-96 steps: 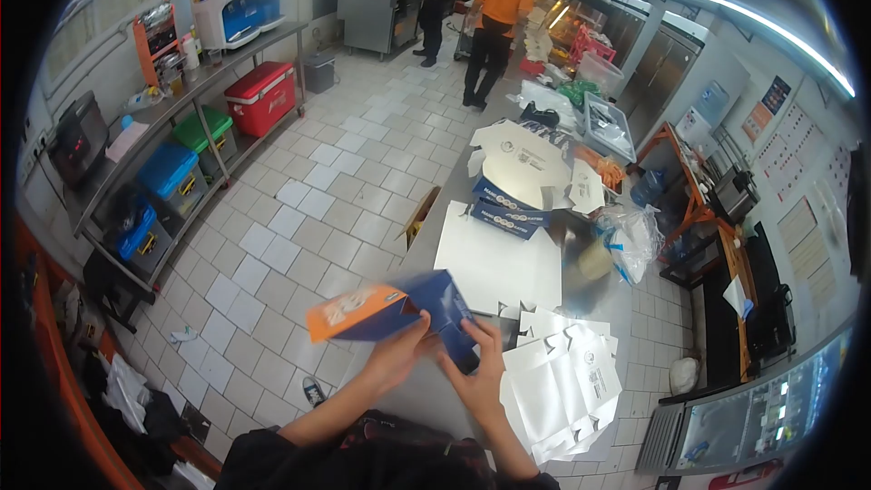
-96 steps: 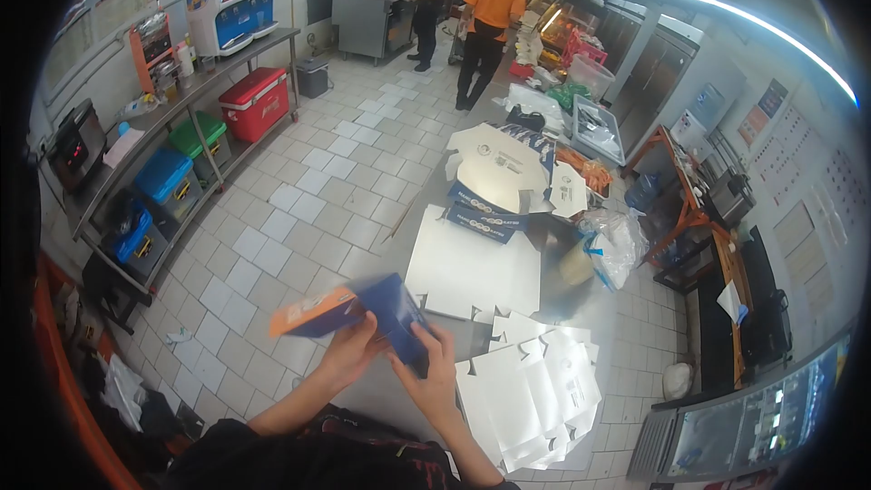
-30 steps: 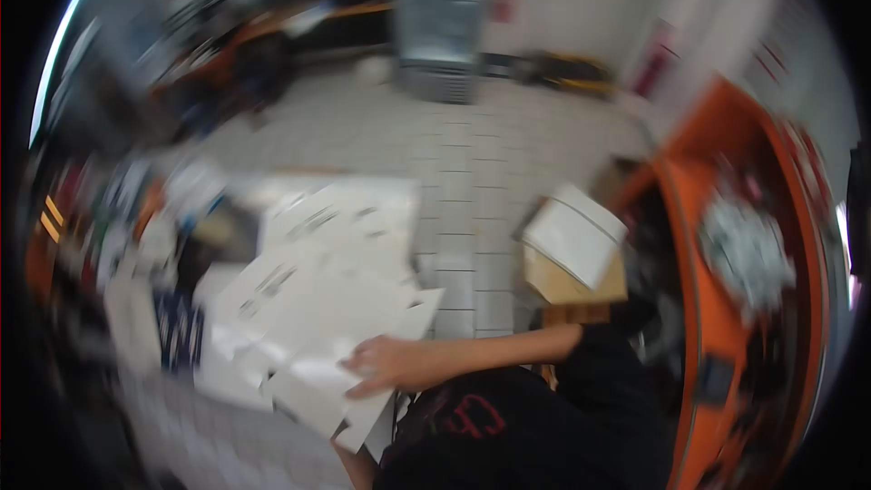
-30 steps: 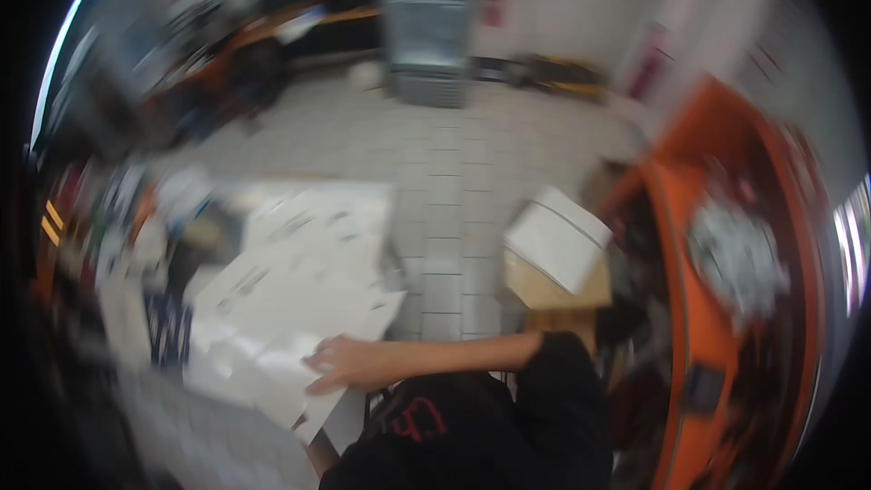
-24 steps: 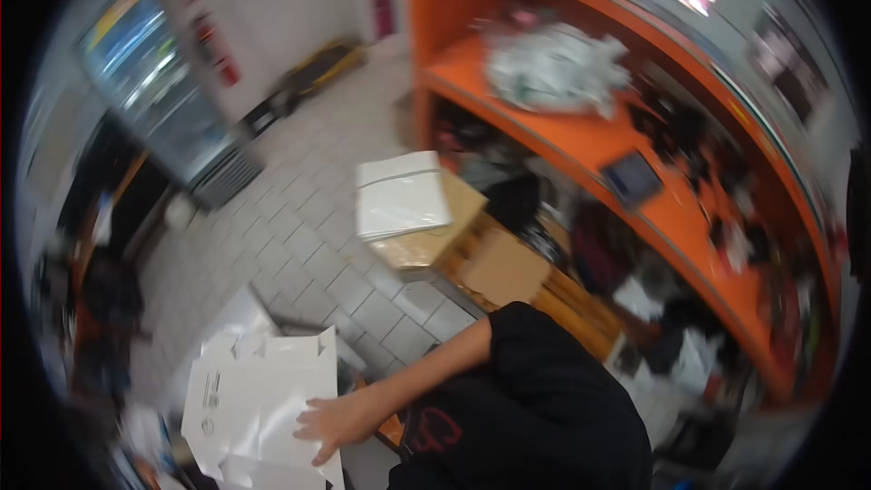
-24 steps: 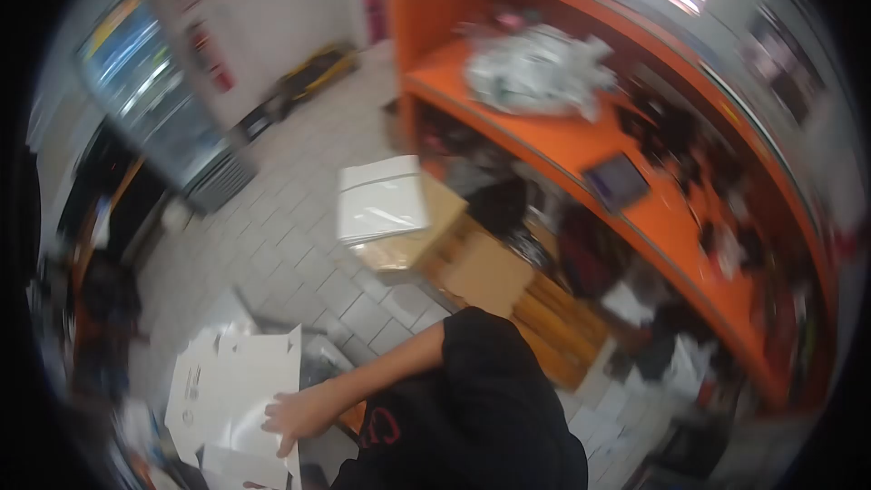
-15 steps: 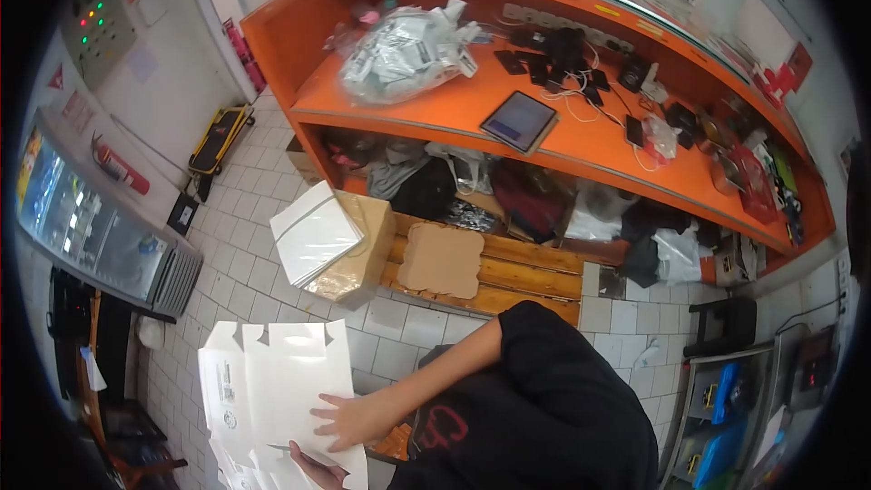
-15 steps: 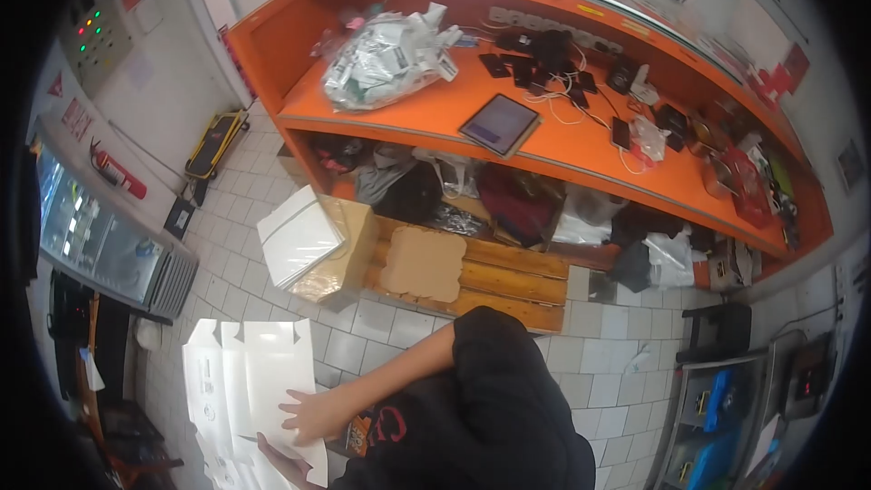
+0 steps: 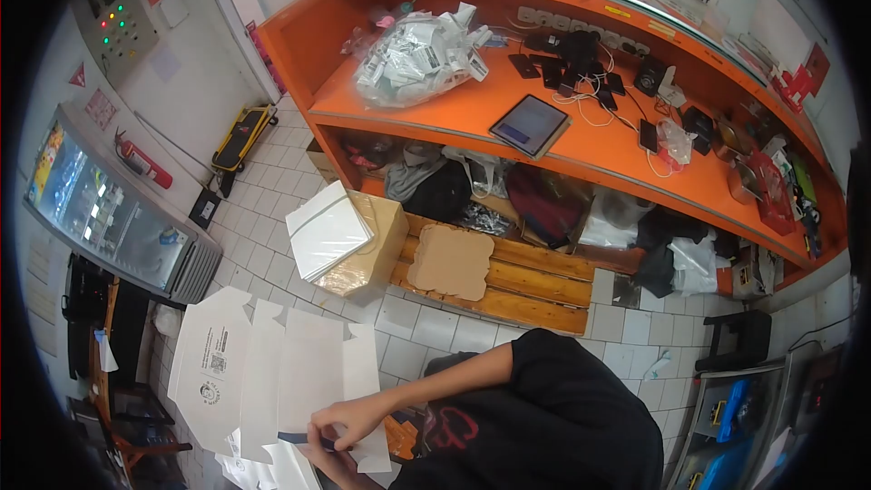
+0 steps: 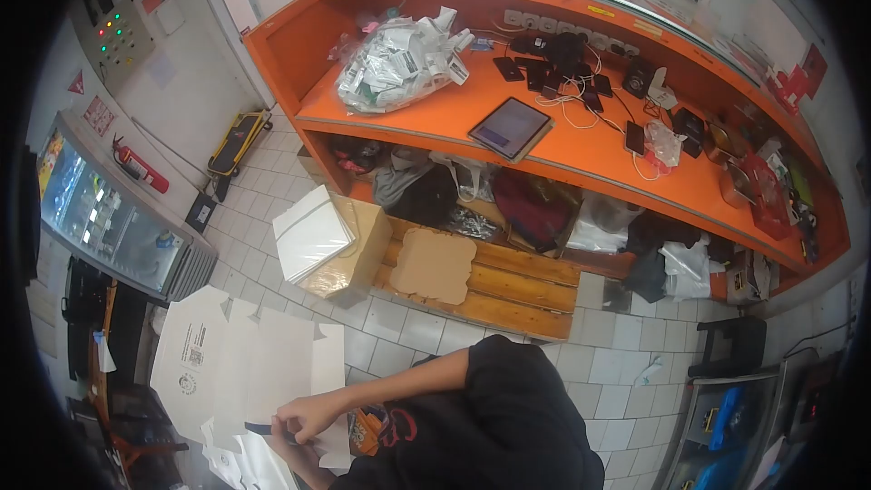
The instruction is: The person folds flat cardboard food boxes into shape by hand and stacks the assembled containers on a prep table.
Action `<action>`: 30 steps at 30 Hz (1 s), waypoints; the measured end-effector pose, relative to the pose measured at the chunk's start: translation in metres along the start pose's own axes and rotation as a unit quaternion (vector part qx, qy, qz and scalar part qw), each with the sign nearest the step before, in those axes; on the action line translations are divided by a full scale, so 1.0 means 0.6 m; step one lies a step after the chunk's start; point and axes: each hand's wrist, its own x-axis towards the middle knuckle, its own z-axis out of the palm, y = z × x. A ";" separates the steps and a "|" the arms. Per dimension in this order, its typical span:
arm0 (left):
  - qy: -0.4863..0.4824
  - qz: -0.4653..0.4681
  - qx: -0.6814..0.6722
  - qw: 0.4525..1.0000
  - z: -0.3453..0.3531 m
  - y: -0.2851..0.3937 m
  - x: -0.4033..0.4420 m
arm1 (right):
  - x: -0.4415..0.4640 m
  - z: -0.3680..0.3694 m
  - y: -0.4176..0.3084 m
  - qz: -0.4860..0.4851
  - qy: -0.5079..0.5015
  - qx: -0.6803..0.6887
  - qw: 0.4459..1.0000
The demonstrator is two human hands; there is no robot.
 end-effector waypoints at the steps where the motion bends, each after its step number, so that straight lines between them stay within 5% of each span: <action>1: 0.010 0.025 0.027 0.999 0.003 -0.005 -0.002 | -0.013 -0.001 -0.007 0.022 0.005 0.050 0.998; 3: 0.037 -0.018 0.005 0.999 0.014 0.002 -0.010 | -0.046 0.003 -0.037 0.043 0.006 0.102 0.994; 5: 0.070 -0.021 -0.026 0.997 0.078 0.049 -0.042 | -0.093 0.010 -0.085 -0.050 0.174 -0.116 0.977; 6: 0.044 0.006 -0.076 0.996 0.071 0.037 -0.035 | -0.114 0.001 -0.096 -0.108 0.152 -0.302 0.935; 8: 0.054 0.033 -0.127 0.990 0.101 0.050 -0.052 | -0.137 -0.004 -0.102 -0.154 0.100 -0.369 0.911; 10: 0.101 0.062 -0.144 0.982 0.136 0.061 -0.066 | -0.145 -0.003 -0.089 -0.253 0.061 -0.504 0.824; 13: 0.135 0.048 -0.197 0.970 0.157 0.064 -0.087 | -0.141 -0.012 -0.088 -0.296 0.077 -0.505 0.807; 15: 0.183 0.125 -0.123 0.967 0.166 0.054 -0.108 | -0.139 -0.012 -0.096 -0.307 0.084 -0.466 0.826; 18: 0.184 0.165 -0.239 0.939 0.108 0.026 -0.091 | -0.130 -0.001 -0.100 -0.168 0.170 -0.254 0.937; 19: 0.192 0.168 -0.239 0.937 0.122 0.031 -0.100 | -0.126 0.006 -0.101 -0.170 0.162 -0.250 0.939; 21: 0.357 0.246 -0.090 0.896 0.142 0.039 -0.114 | -0.119 0.022 -0.102 -0.179 0.147 -0.237 0.944; 25: 0.371 0.234 -0.106 0.892 0.132 0.059 -0.148 | -0.123 0.035 -0.115 -0.187 0.060 -0.215 0.957; 26: 0.273 0.422 0.285 0.816 0.072 0.000 -0.155 | -0.127 0.033 -0.113 -0.187 0.058 -0.213 0.957; 27: 0.275 0.421 0.286 0.816 0.065 0.009 -0.156 | -0.133 0.028 -0.110 -0.239 0.028 -0.254 0.937; 28: 0.283 0.301 0.091 0.906 0.059 0.023 -0.159 | -0.139 0.024 -0.108 -0.289 -0.003 -0.295 0.911; 30: 0.261 0.283 0.107 0.917 0.063 0.003 -0.177 | -0.160 0.019 -0.106 -0.324 -0.006 -0.334 0.885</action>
